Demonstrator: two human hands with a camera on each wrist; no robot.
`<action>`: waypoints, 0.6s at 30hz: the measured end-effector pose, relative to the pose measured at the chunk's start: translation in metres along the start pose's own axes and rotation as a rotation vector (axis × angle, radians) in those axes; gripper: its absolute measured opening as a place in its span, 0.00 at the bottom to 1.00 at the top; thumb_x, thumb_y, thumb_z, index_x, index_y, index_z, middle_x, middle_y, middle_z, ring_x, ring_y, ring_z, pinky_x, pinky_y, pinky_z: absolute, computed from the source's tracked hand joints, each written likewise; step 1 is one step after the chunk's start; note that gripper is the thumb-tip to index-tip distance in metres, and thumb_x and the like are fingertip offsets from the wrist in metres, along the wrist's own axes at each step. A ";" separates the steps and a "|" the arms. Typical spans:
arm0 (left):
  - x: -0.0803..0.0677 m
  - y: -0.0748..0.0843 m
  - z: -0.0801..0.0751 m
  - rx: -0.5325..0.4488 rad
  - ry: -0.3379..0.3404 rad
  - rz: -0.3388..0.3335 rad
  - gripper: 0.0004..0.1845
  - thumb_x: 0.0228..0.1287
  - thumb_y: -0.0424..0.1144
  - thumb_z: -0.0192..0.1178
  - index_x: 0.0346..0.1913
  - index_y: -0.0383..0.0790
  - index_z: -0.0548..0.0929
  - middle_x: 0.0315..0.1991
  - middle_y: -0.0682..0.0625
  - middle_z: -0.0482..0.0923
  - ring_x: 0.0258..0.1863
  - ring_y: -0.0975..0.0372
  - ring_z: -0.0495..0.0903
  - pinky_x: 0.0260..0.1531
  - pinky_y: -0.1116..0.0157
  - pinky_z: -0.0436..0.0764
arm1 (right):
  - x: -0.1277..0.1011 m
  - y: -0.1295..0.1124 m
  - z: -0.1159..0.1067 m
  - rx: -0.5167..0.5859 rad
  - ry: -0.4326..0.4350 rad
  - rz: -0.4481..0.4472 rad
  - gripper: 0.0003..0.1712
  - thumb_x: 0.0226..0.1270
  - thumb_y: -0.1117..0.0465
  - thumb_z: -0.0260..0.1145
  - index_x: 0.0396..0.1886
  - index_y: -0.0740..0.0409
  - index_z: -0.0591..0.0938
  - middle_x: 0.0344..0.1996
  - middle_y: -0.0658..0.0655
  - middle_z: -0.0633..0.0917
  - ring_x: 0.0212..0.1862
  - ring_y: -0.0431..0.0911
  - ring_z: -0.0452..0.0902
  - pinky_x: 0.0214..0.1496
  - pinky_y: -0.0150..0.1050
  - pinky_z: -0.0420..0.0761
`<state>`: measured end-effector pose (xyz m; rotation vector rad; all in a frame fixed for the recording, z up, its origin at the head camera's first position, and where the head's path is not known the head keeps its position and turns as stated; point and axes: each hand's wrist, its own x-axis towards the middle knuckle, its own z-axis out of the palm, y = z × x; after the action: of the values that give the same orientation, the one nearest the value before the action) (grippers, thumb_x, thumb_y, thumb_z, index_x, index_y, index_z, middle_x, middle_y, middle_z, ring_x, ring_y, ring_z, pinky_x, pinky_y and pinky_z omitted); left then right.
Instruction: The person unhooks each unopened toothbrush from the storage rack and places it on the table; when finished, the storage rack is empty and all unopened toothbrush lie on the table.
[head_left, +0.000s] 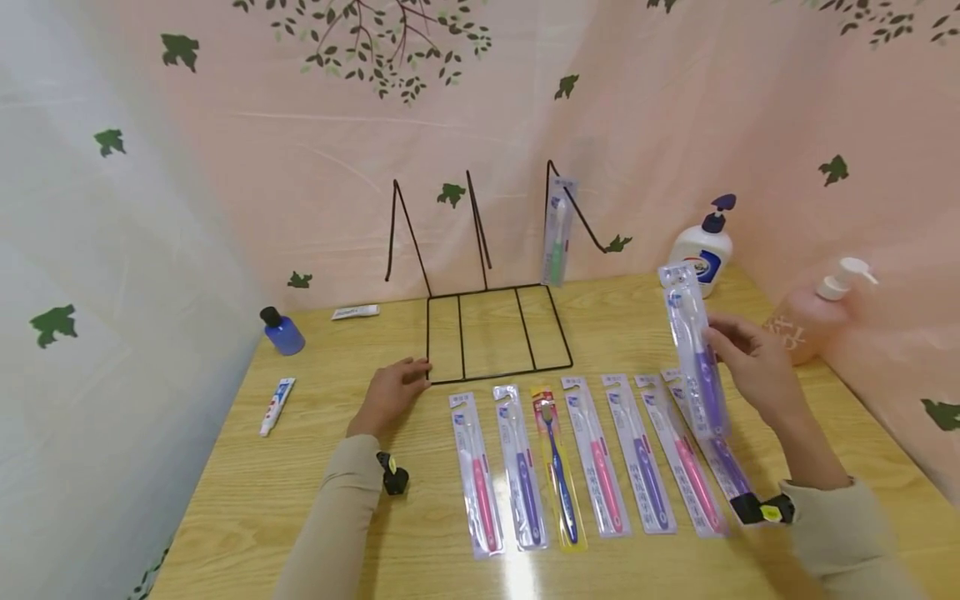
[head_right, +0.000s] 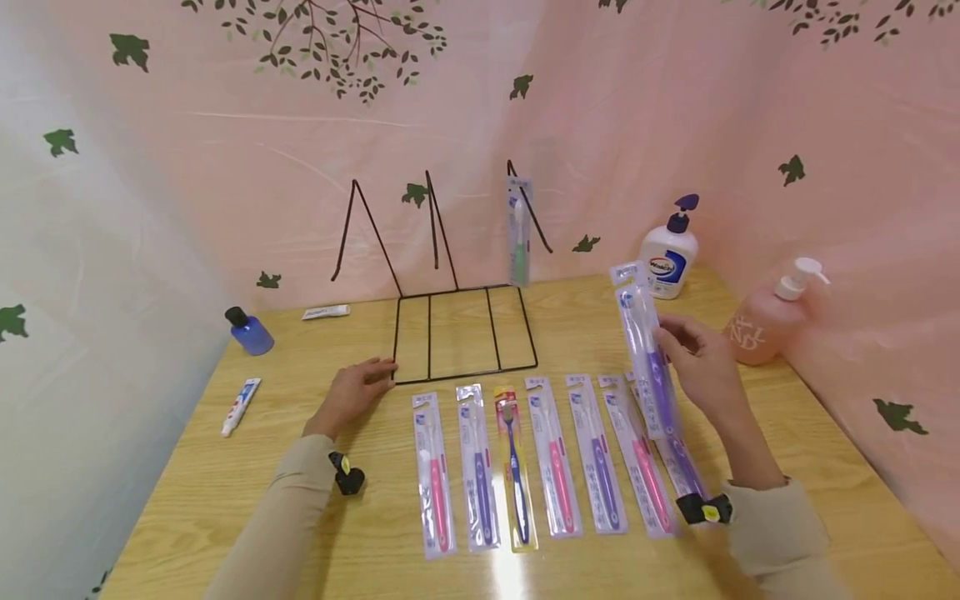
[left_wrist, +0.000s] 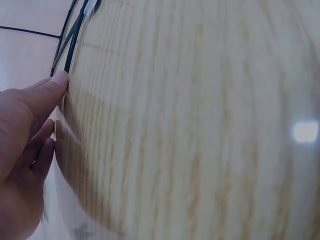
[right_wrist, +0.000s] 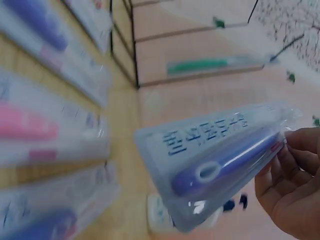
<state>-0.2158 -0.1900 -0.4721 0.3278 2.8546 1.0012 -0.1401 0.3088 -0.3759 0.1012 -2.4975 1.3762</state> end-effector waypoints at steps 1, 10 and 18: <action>0.000 0.000 0.000 0.002 0.000 0.000 0.21 0.67 0.40 0.59 0.62 0.42 0.77 0.67 0.48 0.70 0.71 0.49 0.61 0.68 0.46 0.62 | -0.002 0.007 -0.006 -0.024 -0.005 0.022 0.25 0.73 0.54 0.55 0.61 0.66 0.75 0.40 0.31 0.77 0.38 0.31 0.73 0.38 0.19 0.78; -0.001 0.001 -0.001 0.011 -0.004 -0.005 0.21 0.67 0.40 0.59 0.62 0.42 0.77 0.66 0.48 0.71 0.71 0.49 0.62 0.68 0.47 0.63 | -0.014 0.075 -0.039 -0.194 -0.189 0.253 0.30 0.74 0.51 0.52 0.60 0.74 0.72 0.47 0.63 0.80 0.32 0.23 0.72 0.32 0.25 0.80; 0.002 0.000 0.001 0.045 0.009 0.023 0.21 0.67 0.40 0.60 0.61 0.41 0.78 0.66 0.47 0.71 0.70 0.48 0.63 0.68 0.45 0.62 | -0.023 0.118 -0.039 -0.250 -0.389 0.383 0.33 0.75 0.49 0.50 0.61 0.77 0.69 0.53 0.77 0.76 0.42 0.44 0.77 0.39 0.35 0.77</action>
<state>-0.2176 -0.1895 -0.4730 0.3615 2.8909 0.9461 -0.1332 0.4039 -0.4590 -0.1894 -3.1233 1.2546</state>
